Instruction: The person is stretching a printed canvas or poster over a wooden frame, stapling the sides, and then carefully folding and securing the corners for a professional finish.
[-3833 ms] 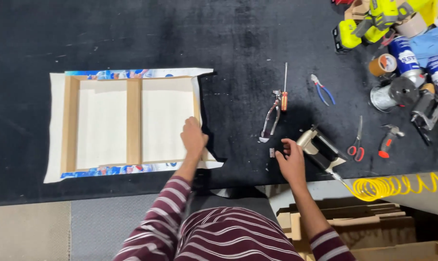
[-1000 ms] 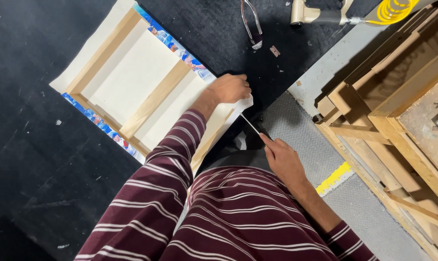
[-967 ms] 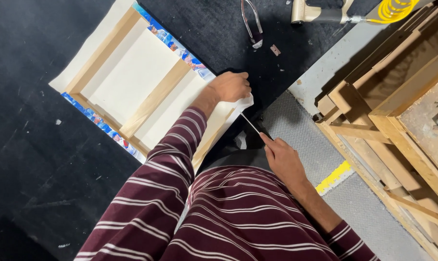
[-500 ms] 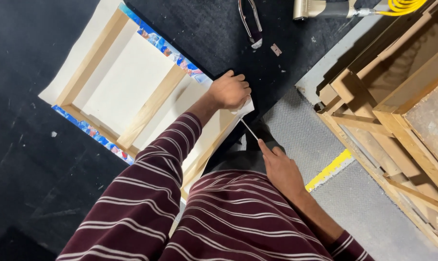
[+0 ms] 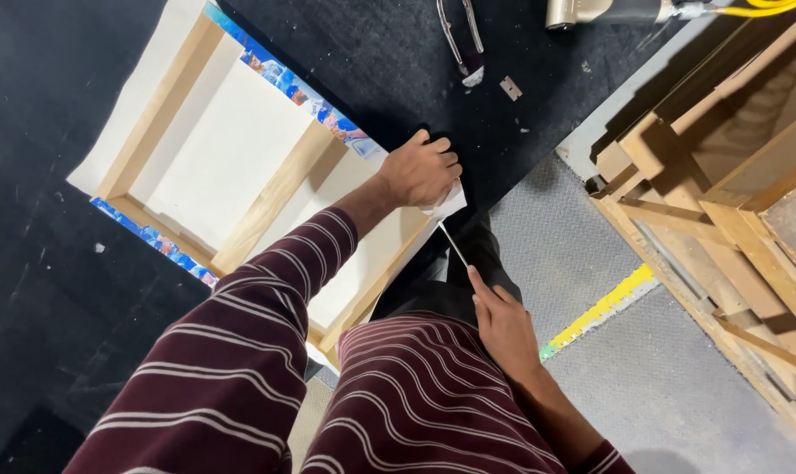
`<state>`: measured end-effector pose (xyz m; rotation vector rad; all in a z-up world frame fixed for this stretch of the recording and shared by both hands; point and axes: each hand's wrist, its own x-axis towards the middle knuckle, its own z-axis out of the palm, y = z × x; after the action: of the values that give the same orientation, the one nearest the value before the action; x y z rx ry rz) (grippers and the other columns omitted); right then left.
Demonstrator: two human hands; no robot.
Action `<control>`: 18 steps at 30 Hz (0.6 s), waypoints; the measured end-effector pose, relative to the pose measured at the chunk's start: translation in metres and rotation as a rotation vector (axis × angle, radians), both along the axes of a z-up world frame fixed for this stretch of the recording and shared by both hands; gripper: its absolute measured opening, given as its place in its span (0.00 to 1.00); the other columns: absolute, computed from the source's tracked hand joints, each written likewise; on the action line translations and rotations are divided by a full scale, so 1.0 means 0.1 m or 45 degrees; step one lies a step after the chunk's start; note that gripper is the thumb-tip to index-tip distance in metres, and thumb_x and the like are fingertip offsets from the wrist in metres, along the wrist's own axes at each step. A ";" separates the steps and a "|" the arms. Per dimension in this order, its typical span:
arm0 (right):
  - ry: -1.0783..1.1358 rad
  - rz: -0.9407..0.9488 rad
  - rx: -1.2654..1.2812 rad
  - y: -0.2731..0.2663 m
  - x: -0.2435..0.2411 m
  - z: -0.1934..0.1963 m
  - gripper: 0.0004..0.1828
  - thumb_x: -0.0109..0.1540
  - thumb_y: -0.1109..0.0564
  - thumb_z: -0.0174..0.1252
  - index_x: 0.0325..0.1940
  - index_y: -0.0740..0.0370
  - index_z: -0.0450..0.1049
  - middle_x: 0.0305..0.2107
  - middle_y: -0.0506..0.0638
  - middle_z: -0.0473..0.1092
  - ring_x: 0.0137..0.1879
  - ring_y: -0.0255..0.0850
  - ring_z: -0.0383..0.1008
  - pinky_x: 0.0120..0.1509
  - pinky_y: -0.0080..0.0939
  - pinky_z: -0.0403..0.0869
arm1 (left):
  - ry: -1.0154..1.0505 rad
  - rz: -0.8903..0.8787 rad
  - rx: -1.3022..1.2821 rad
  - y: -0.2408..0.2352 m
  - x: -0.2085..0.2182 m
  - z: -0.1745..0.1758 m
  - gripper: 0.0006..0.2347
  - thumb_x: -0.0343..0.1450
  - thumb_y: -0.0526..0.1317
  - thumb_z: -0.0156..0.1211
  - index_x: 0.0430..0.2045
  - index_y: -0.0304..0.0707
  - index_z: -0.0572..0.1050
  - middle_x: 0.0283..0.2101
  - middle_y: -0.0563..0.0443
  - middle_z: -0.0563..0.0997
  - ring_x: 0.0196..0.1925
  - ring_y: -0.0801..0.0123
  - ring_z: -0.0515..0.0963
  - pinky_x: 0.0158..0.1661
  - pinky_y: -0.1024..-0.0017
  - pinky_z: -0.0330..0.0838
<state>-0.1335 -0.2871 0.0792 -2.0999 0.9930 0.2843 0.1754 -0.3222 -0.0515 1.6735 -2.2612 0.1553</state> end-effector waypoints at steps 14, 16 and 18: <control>0.056 0.157 -0.299 0.16 0.05 0.07 0.31 0.72 0.53 0.43 0.80 0.36 0.55 0.32 0.50 0.71 0.33 0.47 0.79 0.34 0.47 0.81 | -0.028 -0.028 0.021 0.01 0.02 0.10 0.12 0.75 0.49 0.49 0.22 0.52 0.73 0.27 0.61 0.71 0.37 0.68 0.67 0.41 0.66 0.58; 0.047 0.166 -0.356 0.18 0.02 -0.04 0.31 0.71 0.53 0.44 0.80 0.35 0.54 0.35 0.51 0.72 0.34 0.49 0.80 0.35 0.50 0.81 | -0.038 -0.029 0.022 -0.01 0.02 0.12 0.11 0.75 0.49 0.49 0.22 0.53 0.73 0.26 0.61 0.71 0.37 0.69 0.67 0.41 0.66 0.58; -0.139 -0.143 0.087 0.23 -0.06 -0.26 0.30 0.71 0.53 0.46 0.78 0.33 0.58 0.41 0.56 0.78 0.47 0.55 0.81 0.43 0.53 0.81 | -0.060 -0.052 0.034 -0.02 0.01 0.16 0.12 0.75 0.49 0.50 0.20 0.53 0.72 0.25 0.61 0.71 0.36 0.68 0.67 0.41 0.66 0.58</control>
<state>-0.1390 -0.2644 0.0529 -1.9687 1.0175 0.1432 0.1764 -0.3243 -0.0360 1.6524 -2.3403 0.1570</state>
